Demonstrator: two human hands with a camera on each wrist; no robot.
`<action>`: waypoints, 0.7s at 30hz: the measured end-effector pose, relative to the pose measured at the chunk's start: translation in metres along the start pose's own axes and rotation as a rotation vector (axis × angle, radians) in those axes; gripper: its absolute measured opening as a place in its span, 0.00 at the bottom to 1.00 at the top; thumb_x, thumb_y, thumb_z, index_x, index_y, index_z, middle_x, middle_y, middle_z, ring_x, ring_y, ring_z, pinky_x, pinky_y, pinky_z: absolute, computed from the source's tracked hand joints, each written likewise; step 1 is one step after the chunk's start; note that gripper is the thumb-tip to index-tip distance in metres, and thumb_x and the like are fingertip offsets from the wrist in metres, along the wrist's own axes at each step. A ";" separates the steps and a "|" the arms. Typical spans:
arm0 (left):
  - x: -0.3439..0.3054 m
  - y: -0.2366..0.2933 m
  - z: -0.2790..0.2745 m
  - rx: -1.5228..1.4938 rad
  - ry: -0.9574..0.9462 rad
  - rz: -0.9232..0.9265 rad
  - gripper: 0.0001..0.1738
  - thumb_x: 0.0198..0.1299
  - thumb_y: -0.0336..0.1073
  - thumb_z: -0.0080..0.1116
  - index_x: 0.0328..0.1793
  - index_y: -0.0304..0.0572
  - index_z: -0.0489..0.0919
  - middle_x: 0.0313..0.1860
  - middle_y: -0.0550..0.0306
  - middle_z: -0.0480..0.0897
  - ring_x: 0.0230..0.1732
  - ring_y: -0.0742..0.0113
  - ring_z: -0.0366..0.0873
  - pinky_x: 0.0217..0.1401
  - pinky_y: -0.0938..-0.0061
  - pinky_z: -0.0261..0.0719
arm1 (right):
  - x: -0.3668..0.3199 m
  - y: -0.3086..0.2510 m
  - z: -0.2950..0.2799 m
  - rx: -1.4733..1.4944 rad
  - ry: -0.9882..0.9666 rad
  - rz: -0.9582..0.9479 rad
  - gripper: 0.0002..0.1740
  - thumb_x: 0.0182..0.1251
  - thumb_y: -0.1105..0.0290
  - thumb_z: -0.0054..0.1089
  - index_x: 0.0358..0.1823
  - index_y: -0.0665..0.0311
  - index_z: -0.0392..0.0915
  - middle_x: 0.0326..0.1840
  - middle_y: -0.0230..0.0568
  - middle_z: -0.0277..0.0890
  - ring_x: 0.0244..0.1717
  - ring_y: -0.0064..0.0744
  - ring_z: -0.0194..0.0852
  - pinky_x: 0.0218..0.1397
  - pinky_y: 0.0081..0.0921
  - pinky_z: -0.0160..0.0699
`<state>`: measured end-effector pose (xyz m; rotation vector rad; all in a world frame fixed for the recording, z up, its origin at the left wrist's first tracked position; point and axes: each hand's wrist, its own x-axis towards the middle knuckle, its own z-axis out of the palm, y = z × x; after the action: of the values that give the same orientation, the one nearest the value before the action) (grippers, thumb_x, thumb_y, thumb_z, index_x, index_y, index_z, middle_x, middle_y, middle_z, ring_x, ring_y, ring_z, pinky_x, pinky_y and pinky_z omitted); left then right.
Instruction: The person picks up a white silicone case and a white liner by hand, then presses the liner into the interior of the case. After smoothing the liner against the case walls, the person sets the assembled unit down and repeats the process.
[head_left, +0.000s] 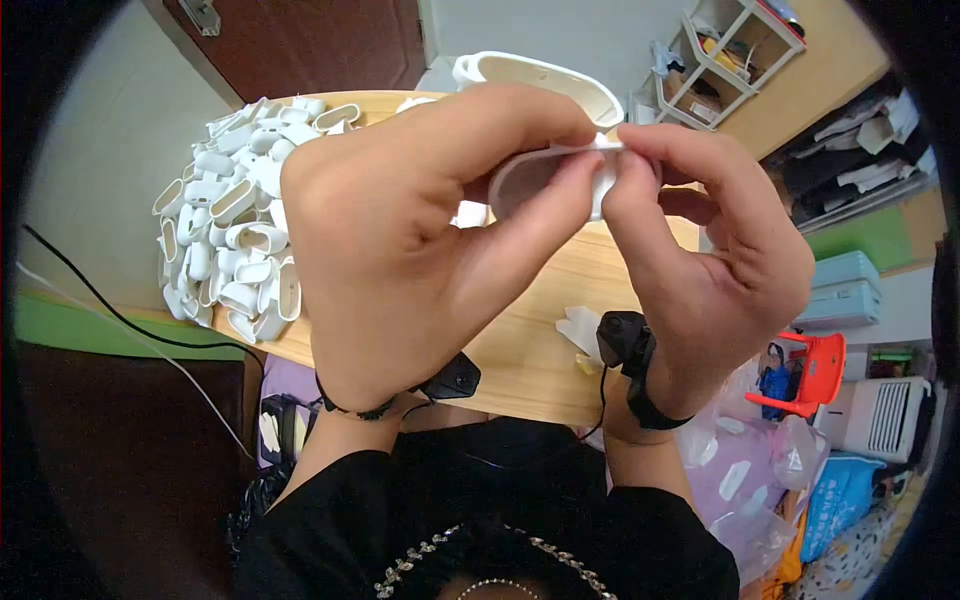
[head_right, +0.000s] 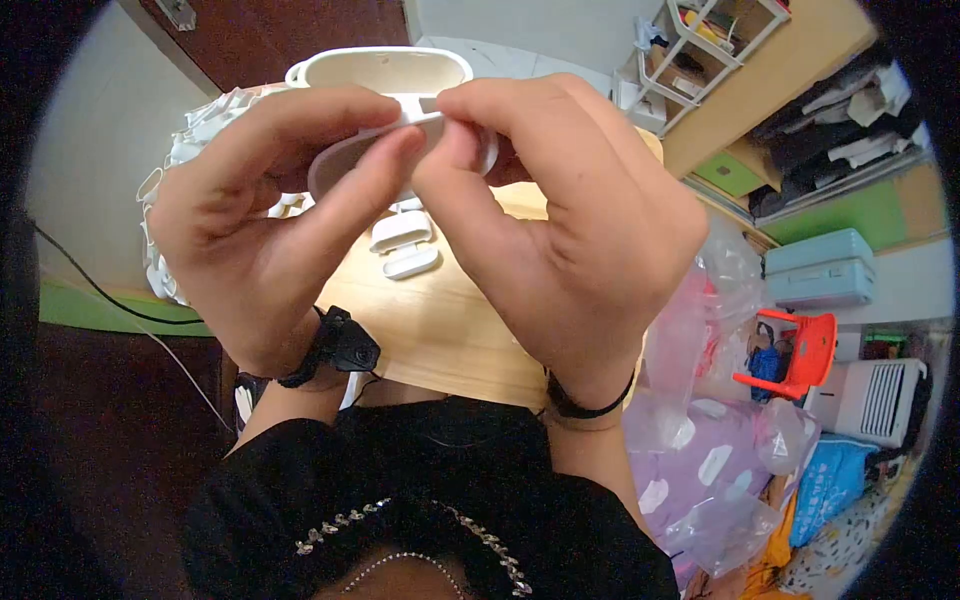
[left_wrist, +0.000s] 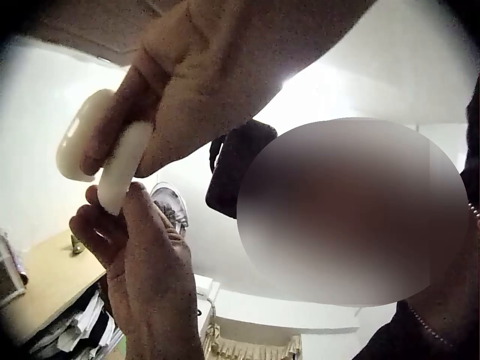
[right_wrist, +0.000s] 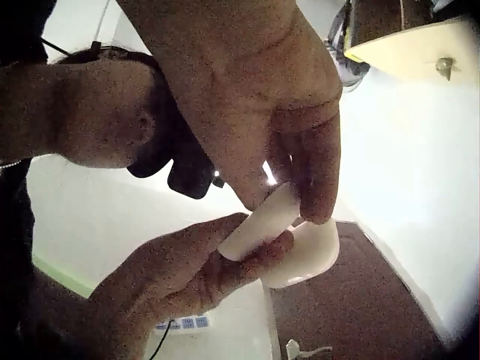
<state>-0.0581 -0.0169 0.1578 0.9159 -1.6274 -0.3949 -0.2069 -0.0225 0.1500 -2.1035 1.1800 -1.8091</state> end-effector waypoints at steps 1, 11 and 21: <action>0.000 -0.001 0.001 0.008 0.002 0.016 0.09 0.49 0.18 0.67 0.38 0.30 0.82 0.33 0.57 0.84 0.37 0.73 0.82 0.40 0.83 0.78 | 0.000 0.000 0.000 -0.013 0.011 -0.001 0.07 0.55 0.84 0.63 0.36 0.69 0.82 0.35 0.34 0.81 0.37 0.20 0.78 0.37 0.14 0.77; 0.002 -0.002 -0.002 0.061 -0.054 0.102 0.11 0.49 0.18 0.64 0.41 0.30 0.84 0.34 0.56 0.85 0.38 0.72 0.82 0.41 0.83 0.78 | 0.003 0.004 -0.009 0.065 -0.106 0.021 0.09 0.57 0.83 0.63 0.40 0.70 0.80 0.37 0.34 0.79 0.40 0.20 0.77 0.42 0.16 0.77; -0.003 0.010 -0.014 -0.159 -0.083 0.052 0.13 0.52 0.17 0.58 0.45 0.28 0.82 0.36 0.53 0.85 0.39 0.73 0.82 0.40 0.84 0.76 | 0.010 -0.005 -0.039 0.195 -0.390 -0.159 0.13 0.46 0.83 0.68 0.37 0.73 0.80 0.45 0.48 0.79 0.47 0.37 0.78 0.45 0.24 0.76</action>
<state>-0.0479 -0.0052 0.1662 0.7445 -1.6663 -0.5242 -0.2395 -0.0108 0.1714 -2.3404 0.7301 -1.4044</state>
